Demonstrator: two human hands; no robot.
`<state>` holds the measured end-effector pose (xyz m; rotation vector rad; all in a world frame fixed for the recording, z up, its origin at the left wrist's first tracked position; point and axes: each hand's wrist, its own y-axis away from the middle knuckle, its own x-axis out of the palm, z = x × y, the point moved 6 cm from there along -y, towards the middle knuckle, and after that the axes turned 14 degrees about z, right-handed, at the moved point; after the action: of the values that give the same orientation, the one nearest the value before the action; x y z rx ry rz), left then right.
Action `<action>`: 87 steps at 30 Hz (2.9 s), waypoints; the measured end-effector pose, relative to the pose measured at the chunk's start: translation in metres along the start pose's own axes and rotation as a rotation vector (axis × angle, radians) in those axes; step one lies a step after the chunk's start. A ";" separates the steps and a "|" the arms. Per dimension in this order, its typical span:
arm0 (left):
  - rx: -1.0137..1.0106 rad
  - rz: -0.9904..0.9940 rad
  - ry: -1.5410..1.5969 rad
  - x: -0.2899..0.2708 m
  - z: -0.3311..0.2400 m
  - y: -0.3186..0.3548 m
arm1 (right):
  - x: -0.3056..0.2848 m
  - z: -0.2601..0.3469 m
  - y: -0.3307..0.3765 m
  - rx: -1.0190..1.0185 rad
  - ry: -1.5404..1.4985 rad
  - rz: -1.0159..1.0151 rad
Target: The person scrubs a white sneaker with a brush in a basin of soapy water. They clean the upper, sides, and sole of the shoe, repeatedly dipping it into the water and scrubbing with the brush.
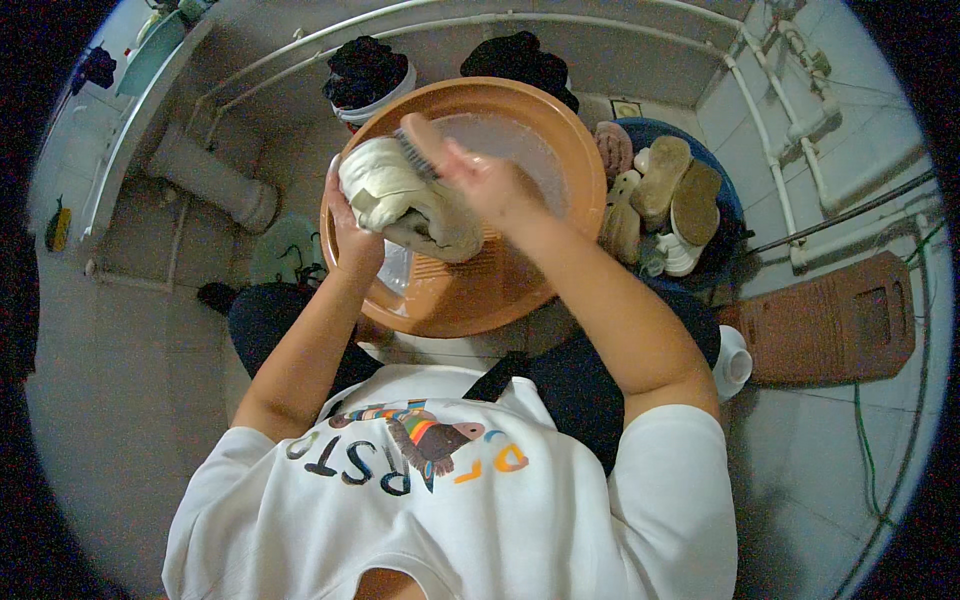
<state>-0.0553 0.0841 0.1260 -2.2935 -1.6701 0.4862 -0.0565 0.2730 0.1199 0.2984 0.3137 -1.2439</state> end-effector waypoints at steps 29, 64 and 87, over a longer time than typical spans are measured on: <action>-1.008 0.248 0.098 -0.023 0.056 0.074 | 0.036 -0.058 -0.013 0.266 0.440 0.180; -1.084 0.318 0.446 -0.021 0.066 0.088 | 0.010 -0.038 -0.004 0.227 0.528 0.039; -0.914 0.581 -0.029 -0.012 0.067 0.057 | -0.006 -0.020 0.008 0.397 -0.047 0.245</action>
<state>-0.0370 0.0565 0.0439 -3.4573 -1.3545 -0.2311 -0.0518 0.2886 0.1049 0.6287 -0.0154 -1.0627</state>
